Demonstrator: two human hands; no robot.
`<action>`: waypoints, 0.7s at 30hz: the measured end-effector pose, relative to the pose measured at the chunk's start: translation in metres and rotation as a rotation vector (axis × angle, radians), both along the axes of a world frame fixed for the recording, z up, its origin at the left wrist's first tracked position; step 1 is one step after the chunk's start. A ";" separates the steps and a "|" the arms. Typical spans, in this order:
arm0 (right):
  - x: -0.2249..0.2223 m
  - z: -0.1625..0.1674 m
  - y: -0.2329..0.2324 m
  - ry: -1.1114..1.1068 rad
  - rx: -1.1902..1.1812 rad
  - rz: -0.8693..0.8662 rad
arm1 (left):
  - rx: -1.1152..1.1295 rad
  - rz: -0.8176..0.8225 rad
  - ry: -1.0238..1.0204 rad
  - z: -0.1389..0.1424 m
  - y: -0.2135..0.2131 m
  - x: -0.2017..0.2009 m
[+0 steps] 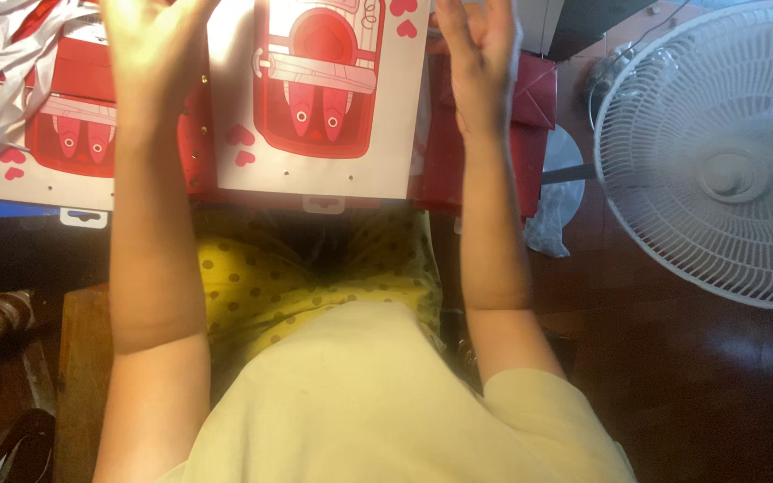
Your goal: The person assembles red gift boxes by folding flaps and inserting white plastic handles into slots. They repeatedly pick up flat-packed boxes, fold them into shape, and secure the handles before stacking the finished units.
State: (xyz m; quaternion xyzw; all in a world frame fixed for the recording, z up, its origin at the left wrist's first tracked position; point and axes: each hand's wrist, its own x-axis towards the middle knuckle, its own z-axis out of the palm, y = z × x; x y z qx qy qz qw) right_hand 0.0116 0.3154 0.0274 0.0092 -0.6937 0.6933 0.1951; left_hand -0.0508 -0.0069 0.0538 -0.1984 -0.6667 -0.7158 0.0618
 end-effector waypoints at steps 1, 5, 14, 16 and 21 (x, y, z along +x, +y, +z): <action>-0.008 0.000 -0.001 -0.026 -0.117 0.036 | 0.015 0.010 -0.016 0.000 0.005 -0.006; -0.028 -0.001 -0.027 0.020 -0.139 0.030 | 0.116 -0.038 -0.126 0.006 0.010 -0.026; -0.019 0.030 -0.016 -0.150 -0.163 0.360 | 0.022 -0.326 -0.262 0.030 -0.003 -0.021; -0.018 0.034 -0.020 -0.100 -0.022 0.378 | -0.077 -0.276 -0.281 0.026 -0.007 -0.020; -0.021 0.007 -0.049 -0.123 -0.006 0.374 | -0.290 -0.156 -0.128 0.019 -0.055 -0.020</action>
